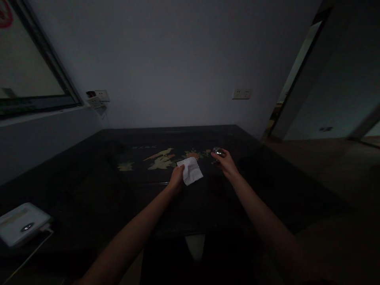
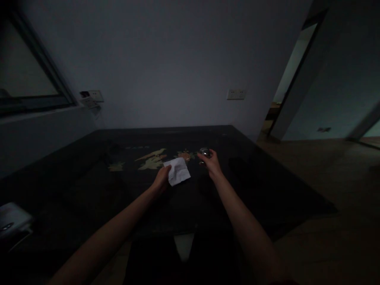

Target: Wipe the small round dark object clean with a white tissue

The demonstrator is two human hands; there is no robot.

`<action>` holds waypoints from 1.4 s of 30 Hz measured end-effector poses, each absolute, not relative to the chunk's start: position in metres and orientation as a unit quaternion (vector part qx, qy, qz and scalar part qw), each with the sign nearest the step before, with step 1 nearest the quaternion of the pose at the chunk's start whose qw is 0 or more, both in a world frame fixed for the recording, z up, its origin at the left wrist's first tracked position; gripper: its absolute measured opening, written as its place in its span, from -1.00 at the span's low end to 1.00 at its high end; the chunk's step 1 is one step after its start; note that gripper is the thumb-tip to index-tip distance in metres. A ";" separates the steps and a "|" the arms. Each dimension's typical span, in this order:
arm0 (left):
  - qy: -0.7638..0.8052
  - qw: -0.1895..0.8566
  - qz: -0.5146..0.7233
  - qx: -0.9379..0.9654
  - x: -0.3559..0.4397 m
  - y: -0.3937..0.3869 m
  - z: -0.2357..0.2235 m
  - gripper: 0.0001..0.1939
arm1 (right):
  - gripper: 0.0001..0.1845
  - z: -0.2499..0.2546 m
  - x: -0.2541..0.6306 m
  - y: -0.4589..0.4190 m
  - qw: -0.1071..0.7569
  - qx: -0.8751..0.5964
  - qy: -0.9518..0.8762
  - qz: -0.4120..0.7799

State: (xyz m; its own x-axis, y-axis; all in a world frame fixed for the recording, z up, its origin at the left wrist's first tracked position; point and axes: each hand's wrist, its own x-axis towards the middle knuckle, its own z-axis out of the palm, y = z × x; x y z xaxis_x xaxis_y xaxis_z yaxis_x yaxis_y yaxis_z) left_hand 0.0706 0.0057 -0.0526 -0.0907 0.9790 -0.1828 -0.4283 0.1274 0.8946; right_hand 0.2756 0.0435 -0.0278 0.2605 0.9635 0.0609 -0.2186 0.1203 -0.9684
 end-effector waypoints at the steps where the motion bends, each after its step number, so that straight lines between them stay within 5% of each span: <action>1: 0.443 0.606 0.586 0.307 0.071 0.005 -0.052 -0.81 | -0.16 -0.031 0.281 0.049 0.621 -0.503 -0.416 0.434; 7: 0.443 0.611 0.579 0.309 0.074 0.004 -0.052 -0.80 | -0.23 -0.062 0.312 0.071 0.520 -0.581 -0.606 0.160; 12: 0.425 0.629 0.556 0.338 0.072 0.004 -0.055 -0.79 | -0.20 -0.083 0.326 0.079 0.431 -0.592 -0.677 0.065; 25: 0.436 0.599 0.533 0.408 0.074 -0.001 -0.056 -0.60 | -0.16 -0.087 0.329 0.083 0.357 -0.616 -0.701 0.045; 42: 0.435 0.614 0.491 0.440 0.075 -0.004 -0.061 -0.73 | -0.12 -0.089 0.330 0.086 0.385 -0.566 -0.719 0.120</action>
